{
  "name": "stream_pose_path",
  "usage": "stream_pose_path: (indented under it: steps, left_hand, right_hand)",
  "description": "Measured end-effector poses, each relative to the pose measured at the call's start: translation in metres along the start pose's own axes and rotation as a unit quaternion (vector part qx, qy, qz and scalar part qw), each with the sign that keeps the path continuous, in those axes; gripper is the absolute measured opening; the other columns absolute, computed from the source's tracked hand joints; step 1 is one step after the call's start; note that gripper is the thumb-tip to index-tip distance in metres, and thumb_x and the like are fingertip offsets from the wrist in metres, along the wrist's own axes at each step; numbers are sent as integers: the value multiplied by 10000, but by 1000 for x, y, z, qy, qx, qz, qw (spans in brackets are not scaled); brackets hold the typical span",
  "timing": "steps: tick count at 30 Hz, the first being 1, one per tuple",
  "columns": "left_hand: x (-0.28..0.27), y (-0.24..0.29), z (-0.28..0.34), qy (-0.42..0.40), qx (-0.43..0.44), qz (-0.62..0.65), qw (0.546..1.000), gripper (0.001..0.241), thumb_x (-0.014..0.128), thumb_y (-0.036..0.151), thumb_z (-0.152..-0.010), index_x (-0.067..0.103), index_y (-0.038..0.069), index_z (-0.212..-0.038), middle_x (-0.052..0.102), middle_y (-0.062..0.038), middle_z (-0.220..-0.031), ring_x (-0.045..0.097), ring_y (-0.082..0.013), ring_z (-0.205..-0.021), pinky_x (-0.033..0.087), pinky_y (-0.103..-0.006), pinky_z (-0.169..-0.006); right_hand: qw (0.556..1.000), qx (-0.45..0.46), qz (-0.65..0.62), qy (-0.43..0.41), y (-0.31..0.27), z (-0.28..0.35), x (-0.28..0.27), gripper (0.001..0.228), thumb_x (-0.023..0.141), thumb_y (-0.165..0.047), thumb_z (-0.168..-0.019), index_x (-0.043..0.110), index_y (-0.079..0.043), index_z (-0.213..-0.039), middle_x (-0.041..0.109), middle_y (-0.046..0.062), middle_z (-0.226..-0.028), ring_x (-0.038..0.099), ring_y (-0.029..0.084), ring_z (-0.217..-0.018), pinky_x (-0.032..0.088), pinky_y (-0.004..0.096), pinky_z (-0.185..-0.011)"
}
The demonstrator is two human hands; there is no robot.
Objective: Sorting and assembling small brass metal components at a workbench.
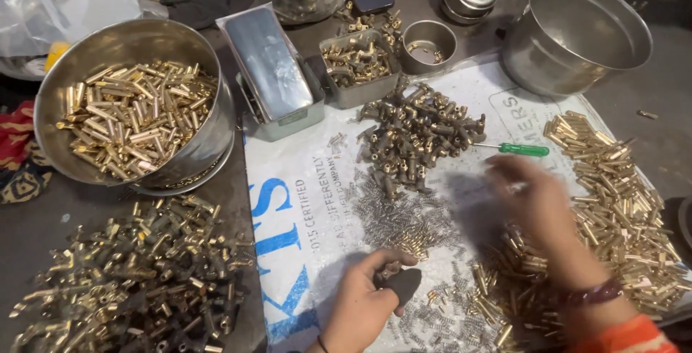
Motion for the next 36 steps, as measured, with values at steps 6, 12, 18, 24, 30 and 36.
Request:
stream_pose_path:
  steps: [6,12,18,24,30,36]
  left_hand:
    - [-2,9,1,19,10,-70,997,415,598,-66,-863,762,95,-1208,707,-25,-861,583,-58,-608,481,-225,-528]
    - [3,8,5,13,-37,-64,997,471,552,-85,-836,754,118,-1210,666,-19,-825,537,-64,-567,449,-225,-506]
    - [4,0,7,-6,-17,-82,996,373,639,-71,-850,729,71,-1183,610,20,-809,518,-42,-652,407,-215,-546]
    - [-1,19,9,28,61,-270,960,417,644,29,-723,724,38,-1133,691,-65,-838,620,-159,-639,494,-306,-577]
    - [8,46,23,39,11,-417,908,355,663,178,-714,731,97,-1053,662,-169,-655,671,-314,-612,527,-410,-624]
    - [21,36,24,-3,49,-480,876,286,677,218,-717,726,106,-976,709,-163,-772,696,-365,-774,557,-454,-729]
  right_hand:
    - [944,-57,299,131,71,-21,-37,174,703,-195,-965,794,-180,-1113,760,61,-1148,712,248,-980,596,393,-864]
    - [919,-62,373,108,55,-25,-31,142,701,-193,-968,802,-184,-1068,758,56,-1111,708,252,-997,600,386,-886]
    - [995,-15,79,-67,-31,33,18,196,729,-199,-846,749,-137,-1031,770,21,-1037,756,200,-862,628,313,-770]
    - [957,-271,48,-91,-128,96,44,227,780,-142,-715,722,-92,-929,742,61,-936,723,277,-870,589,374,-730]
    - [935,-339,87,-59,-130,115,50,286,781,-144,-700,681,-55,-953,718,110,-960,697,327,-857,574,406,-709]
    - [931,-357,67,-23,-131,133,42,271,782,-131,-700,670,-67,-939,703,90,-934,698,319,-837,567,397,-690]
Point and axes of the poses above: each hand's wrist, its own z-axis away from the middle knuckle, its own x-axis out of the palm, y = z × x, the point moved 9 cm from there along -z, towards the middle knuckle
